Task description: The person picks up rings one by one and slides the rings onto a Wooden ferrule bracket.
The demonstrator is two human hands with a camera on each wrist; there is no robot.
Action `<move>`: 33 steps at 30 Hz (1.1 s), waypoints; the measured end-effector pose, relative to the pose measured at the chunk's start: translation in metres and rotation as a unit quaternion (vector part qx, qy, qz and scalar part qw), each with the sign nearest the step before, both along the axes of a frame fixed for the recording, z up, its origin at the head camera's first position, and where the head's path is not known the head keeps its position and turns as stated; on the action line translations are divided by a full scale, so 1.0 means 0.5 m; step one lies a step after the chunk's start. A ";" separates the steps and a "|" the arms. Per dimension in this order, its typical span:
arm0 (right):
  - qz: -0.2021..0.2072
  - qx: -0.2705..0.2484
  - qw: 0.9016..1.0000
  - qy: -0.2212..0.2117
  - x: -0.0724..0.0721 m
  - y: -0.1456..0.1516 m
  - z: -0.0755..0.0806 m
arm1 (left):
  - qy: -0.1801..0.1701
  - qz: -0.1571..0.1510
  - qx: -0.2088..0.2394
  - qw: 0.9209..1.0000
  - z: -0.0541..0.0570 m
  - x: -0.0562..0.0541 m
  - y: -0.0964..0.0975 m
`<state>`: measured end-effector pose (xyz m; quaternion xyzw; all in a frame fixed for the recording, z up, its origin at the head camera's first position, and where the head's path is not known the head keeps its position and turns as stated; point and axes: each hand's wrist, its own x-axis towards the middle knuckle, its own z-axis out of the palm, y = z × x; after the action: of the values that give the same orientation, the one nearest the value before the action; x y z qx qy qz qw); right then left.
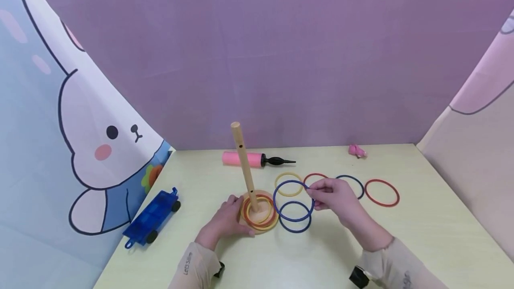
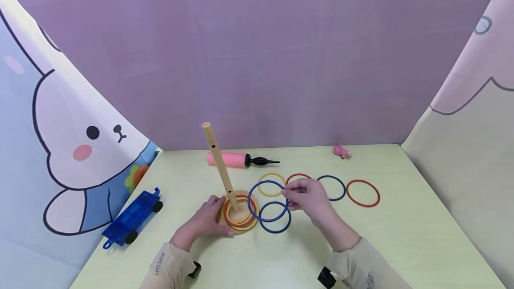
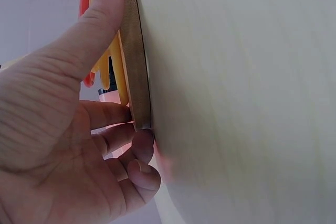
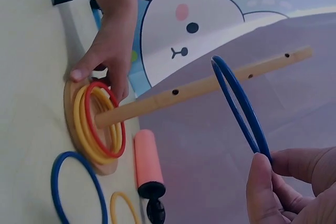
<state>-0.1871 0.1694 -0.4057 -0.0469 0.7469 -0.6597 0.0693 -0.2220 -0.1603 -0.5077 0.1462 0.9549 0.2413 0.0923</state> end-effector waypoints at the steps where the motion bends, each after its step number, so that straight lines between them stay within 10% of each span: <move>1: -0.001 -0.002 1.000 -0.001 0.000 -0.004 0.005 | -0.001 0.000 0.000 1.000 0.000 -0.001 0.000; 33: 0.014 -0.053 0.996 0.064 -0.028 -0.129 0.210 | -0.012 -0.002 0.003 1.000 -0.003 -0.007 -0.003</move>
<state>-0.2011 0.1047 -0.3009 -0.1031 0.7133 -0.6926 0.0280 -0.2255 -0.1620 -0.5090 0.1460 0.9527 0.2456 0.1035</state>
